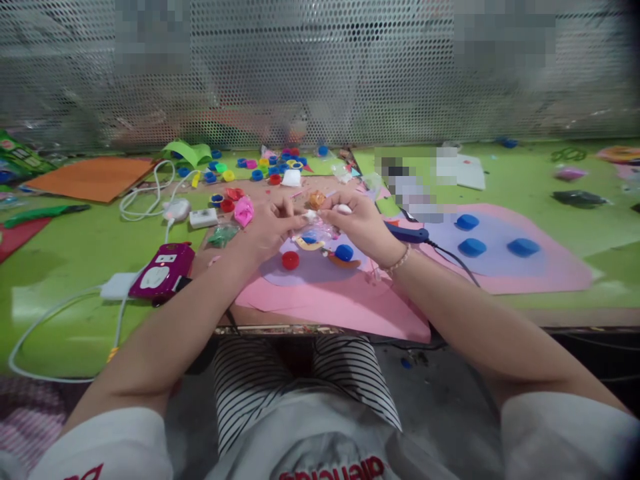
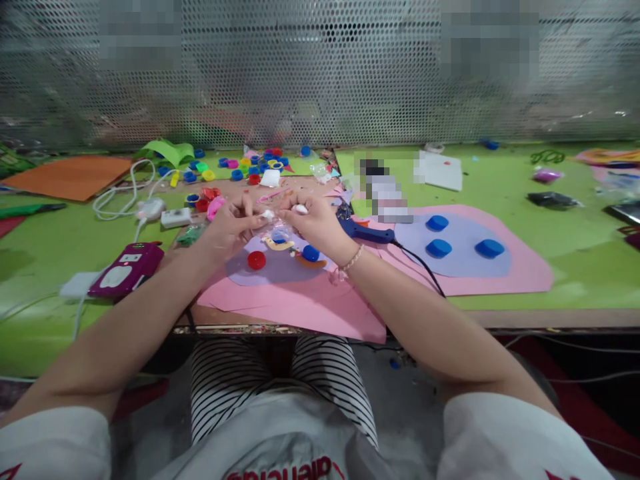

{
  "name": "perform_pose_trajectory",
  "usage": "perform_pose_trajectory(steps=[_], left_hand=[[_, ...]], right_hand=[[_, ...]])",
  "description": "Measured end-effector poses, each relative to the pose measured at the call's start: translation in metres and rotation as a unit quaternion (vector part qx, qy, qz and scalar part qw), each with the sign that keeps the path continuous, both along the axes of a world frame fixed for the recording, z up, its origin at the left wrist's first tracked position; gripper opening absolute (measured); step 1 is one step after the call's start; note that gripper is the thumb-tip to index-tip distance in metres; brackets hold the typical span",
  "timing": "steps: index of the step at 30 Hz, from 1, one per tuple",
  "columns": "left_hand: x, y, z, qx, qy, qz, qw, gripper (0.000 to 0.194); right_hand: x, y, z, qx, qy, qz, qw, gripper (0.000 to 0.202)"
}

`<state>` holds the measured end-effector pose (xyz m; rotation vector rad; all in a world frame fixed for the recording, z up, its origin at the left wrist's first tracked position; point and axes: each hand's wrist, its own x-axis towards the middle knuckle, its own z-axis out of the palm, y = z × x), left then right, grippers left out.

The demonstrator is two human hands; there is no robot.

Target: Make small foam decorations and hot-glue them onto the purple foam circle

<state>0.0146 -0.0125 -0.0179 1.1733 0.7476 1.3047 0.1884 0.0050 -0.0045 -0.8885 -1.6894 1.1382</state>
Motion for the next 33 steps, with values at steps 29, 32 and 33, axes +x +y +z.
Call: perform_pose_trajectory(steps=[29, 32, 33], left_hand=[[-0.001, 0.002, -0.006, -0.043, 0.011, -0.033, 0.998, 0.027], [0.0, 0.001, -0.004, -0.053, -0.003, -0.034, 0.998, 0.029], [0.001, 0.0, -0.003, -0.055, -0.004, -0.036, 0.998, 0.029]], right_hand=[[0.005, 0.008, 0.001, 0.053, 0.029, 0.04, 0.997, 0.02], [0.005, 0.009, 0.0, 0.065, 0.022, 0.053, 0.996, 0.02], [0.005, 0.009, 0.0, 0.07, 0.02, 0.055, 0.996, 0.02]])
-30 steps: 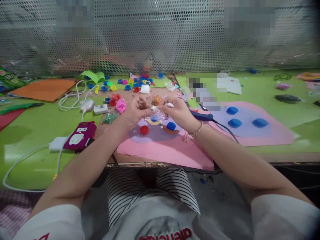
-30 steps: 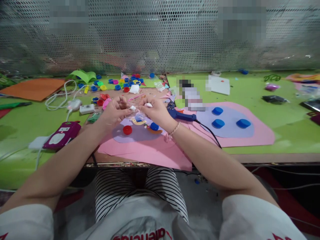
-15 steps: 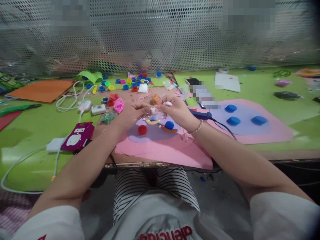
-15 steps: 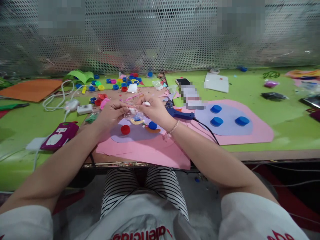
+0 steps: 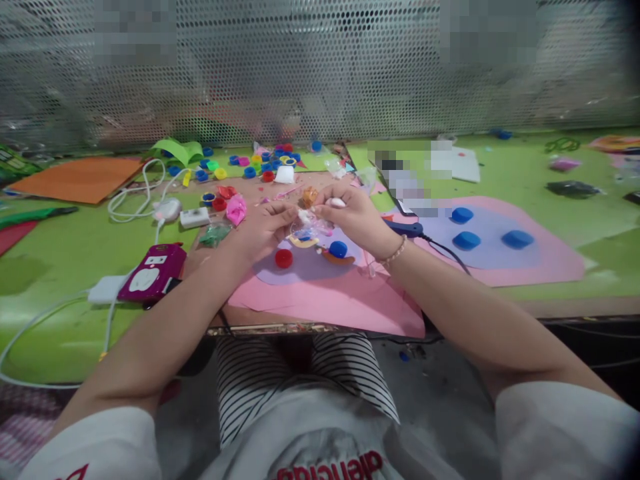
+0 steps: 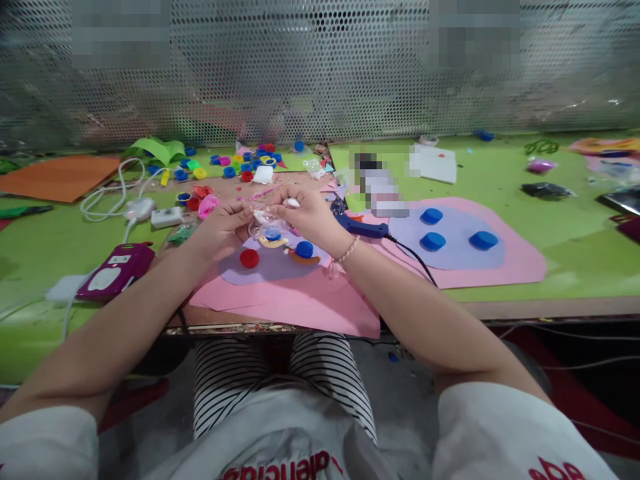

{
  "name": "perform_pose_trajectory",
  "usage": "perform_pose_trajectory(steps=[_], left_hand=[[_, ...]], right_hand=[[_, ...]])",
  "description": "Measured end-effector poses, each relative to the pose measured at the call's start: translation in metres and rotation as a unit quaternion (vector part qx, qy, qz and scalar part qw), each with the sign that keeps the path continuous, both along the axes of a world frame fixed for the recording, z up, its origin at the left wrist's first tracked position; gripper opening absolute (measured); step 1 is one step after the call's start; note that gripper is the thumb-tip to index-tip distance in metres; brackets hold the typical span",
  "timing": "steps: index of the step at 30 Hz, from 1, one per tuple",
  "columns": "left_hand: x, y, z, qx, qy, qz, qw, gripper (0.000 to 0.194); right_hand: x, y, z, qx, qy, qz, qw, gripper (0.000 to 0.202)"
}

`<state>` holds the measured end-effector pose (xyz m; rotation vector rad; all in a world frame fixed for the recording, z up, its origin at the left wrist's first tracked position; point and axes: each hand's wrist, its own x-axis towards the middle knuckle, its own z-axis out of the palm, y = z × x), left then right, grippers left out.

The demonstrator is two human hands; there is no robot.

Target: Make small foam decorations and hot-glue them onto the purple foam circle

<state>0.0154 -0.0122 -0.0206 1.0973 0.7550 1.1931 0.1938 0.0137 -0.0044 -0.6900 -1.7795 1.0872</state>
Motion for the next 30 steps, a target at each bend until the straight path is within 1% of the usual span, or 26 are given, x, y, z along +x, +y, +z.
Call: perform_pose_trajectory(steps=[2, 6, 11, 16, 19, 24, 27, 30], left_hand=[[0.001, -0.001, 0.002, -0.006, 0.001, -0.005, 1.0, 0.03], [0.001, -0.003, 0.005, -0.014, 0.003, 0.002, 1.0, 0.029], [0.002, -0.004, 0.004, -0.005, 0.017, 0.014, 1.0, 0.022], [0.003, -0.006, 0.003, 0.004, 0.012, -0.004, 1.0, 0.023], [0.003, -0.006, 0.003, 0.014, 0.014, -0.021, 1.0, 0.024], [0.002, -0.006, 0.0, 0.019, 0.031, -0.043, 0.998, 0.028], [0.002, -0.006, -0.002, 0.013, 0.042, -0.044, 0.998, 0.029], [0.002, -0.005, -0.003, -0.003, 0.032, -0.042, 0.999, 0.03]], right_hand=[[0.0, 0.0, -0.001, 0.004, -0.003, -0.001, 1.0, 0.02], [-0.002, 0.0, -0.002, -0.016, 0.006, 0.005, 1.0, 0.02], [-0.003, -0.002, 0.0, -0.04, 0.017, 0.021, 0.999, 0.021], [-0.003, -0.005, 0.004, -0.055, 0.036, 0.04, 0.997, 0.022], [-0.004, -0.005, 0.003, -0.055, 0.037, 0.037, 0.997, 0.023], [-0.004, -0.003, -0.004, -0.057, -0.006, 0.011, 0.998, 0.018], [-0.004, -0.001, -0.007, -0.051, -0.032, -0.002, 0.998, 0.015], [-0.003, -0.001, -0.007, -0.031, -0.049, -0.003, 0.998, 0.013]])
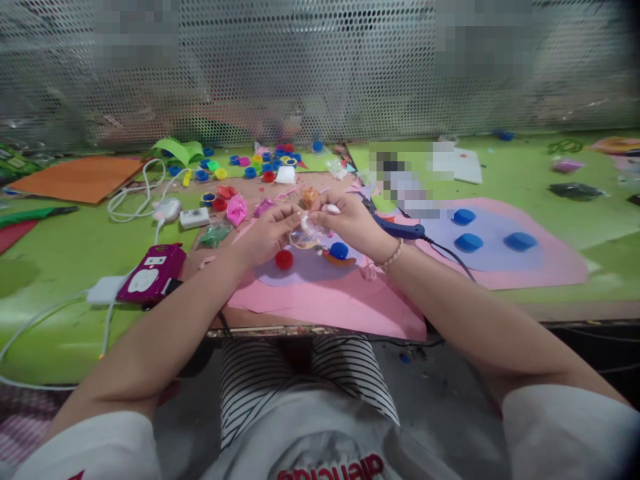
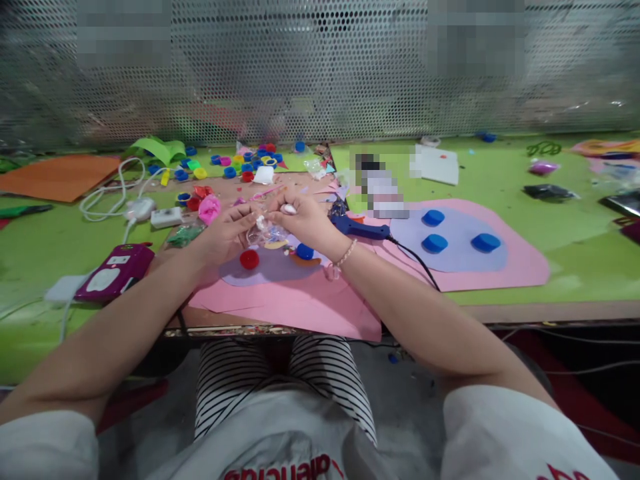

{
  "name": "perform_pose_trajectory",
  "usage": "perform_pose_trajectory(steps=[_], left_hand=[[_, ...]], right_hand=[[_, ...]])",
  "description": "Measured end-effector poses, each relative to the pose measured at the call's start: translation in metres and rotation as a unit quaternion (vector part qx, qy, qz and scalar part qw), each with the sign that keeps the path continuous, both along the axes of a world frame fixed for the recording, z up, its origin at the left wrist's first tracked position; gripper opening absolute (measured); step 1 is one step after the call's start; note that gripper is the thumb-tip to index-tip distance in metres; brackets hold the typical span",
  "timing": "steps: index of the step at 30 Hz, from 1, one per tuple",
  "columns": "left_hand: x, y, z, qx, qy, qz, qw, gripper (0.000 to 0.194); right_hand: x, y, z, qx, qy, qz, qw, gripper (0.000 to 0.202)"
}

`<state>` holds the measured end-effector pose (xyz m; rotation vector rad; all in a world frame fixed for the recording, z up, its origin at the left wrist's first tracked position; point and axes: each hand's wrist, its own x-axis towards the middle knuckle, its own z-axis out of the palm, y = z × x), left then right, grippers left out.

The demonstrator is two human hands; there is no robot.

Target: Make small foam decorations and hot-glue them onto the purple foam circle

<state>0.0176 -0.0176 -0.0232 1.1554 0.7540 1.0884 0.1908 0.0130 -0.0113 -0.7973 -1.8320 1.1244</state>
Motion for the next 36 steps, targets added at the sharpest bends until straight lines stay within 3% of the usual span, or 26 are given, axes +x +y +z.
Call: perform_pose_trajectory(steps=[4, 6, 10, 13, 18, 26, 32, 36], left_hand=[[0.001, 0.0, 0.003, -0.029, -0.025, 0.015, 0.999, 0.027], [0.002, 0.0, 0.006, -0.04, -0.027, 0.038, 0.998, 0.023], [0.007, -0.001, 0.006, -0.027, 0.002, 0.084, 0.996, 0.02], [0.01, -0.002, 0.002, -0.003, 0.031, 0.083, 0.996, 0.019], [0.01, -0.002, 0.0, 0.033, 0.048, 0.087, 0.995, 0.019], [0.007, -0.004, 0.001, 0.036, 0.062, 0.058, 0.996, 0.012], [0.005, -0.003, 0.001, 0.036, 0.077, 0.07, 0.994, 0.011], [0.007, -0.002, 0.002, 0.033, 0.062, 0.075, 0.995, 0.017]], right_hand=[[0.003, -0.001, 0.002, 0.053, 0.005, -0.005, 0.999, 0.017], [0.005, -0.001, 0.003, 0.13, -0.009, -0.024, 0.991, 0.017], [0.005, -0.004, 0.001, 0.317, -0.098, -0.078, 0.94, 0.02], [0.003, -0.006, -0.003, 0.367, -0.168, -0.086, 0.911, 0.023], [0.001, -0.006, -0.005, 0.381, -0.246, -0.071, 0.888, 0.021], [0.002, -0.005, -0.007, 0.378, -0.287, -0.018, 0.88, 0.02], [0.002, -0.006, -0.005, 0.336, -0.258, 0.018, 0.906, 0.018], [0.002, -0.006, -0.002, 0.274, -0.187, 0.046, 0.942, 0.022]])
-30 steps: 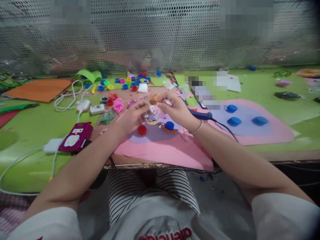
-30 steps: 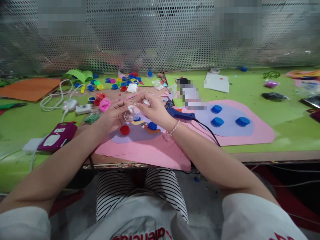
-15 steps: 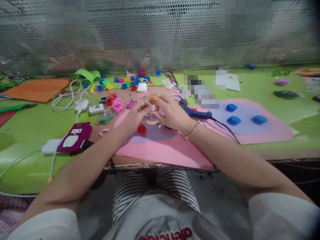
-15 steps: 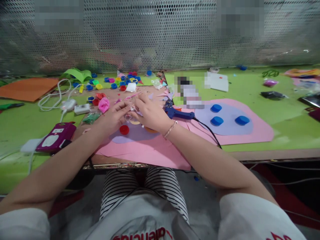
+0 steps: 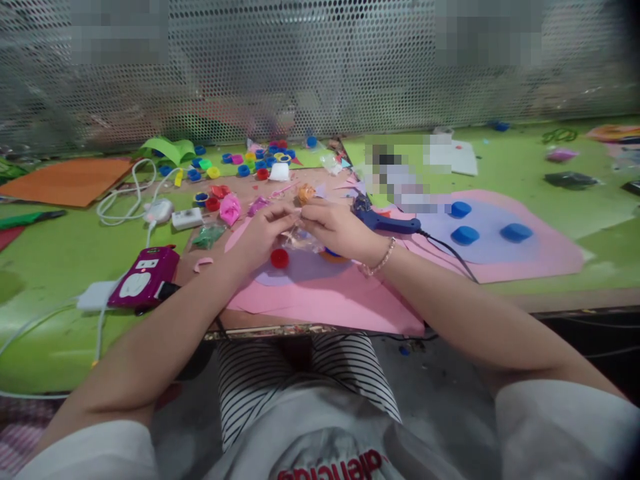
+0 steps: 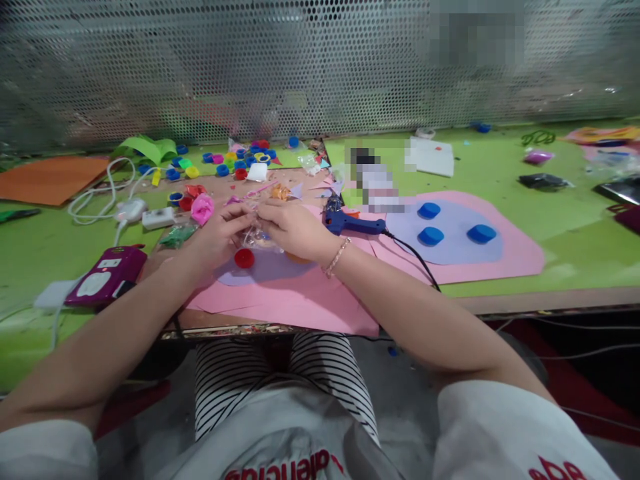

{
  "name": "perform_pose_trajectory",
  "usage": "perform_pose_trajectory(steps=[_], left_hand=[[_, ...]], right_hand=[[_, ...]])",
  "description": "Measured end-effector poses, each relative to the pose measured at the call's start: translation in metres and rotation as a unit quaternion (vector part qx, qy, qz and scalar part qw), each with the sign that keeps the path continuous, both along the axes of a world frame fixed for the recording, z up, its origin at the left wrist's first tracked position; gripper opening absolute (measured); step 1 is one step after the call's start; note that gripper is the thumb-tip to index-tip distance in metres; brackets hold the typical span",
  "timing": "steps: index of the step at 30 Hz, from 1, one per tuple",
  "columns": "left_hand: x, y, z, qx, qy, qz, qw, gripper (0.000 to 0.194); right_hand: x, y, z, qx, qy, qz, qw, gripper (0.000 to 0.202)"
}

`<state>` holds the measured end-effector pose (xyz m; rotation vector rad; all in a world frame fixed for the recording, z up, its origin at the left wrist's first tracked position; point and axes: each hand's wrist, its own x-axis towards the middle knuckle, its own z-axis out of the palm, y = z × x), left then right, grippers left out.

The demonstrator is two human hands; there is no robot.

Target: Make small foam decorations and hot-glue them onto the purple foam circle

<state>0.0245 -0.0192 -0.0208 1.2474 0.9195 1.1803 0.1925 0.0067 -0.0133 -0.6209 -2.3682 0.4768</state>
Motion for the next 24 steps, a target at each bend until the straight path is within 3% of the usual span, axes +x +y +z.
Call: perform_pose_trajectory(steps=[4, 10, 16, 21, 24], left_hand=[[-0.001, 0.003, -0.005, 0.011, -0.007, -0.011, 1.0, 0.025], [-0.006, 0.005, -0.007, 0.025, 0.014, -0.019, 0.999, 0.03], [-0.006, 0.004, 0.002, 0.009, 0.018, 0.027, 0.999, 0.028], [-0.009, 0.006, 0.0, 0.014, 0.015, 0.039, 0.999, 0.025], [-0.01, 0.007, -0.002, 0.025, 0.022, 0.043, 0.999, 0.025]], right_hand=[[-0.002, -0.001, 0.002, -0.121, 0.098, 0.041, 0.987, 0.028], [-0.004, 0.0, 0.0, -0.278, 0.182, 0.009, 0.943, 0.027], [0.002, 0.009, 0.003, -0.302, 0.226, -0.044, 0.925, 0.021], [0.004, 0.014, -0.002, -0.311, 0.256, -0.037, 0.914, 0.017], [0.004, 0.016, -0.005, -0.281, 0.257, -0.057, 0.923, 0.019]])
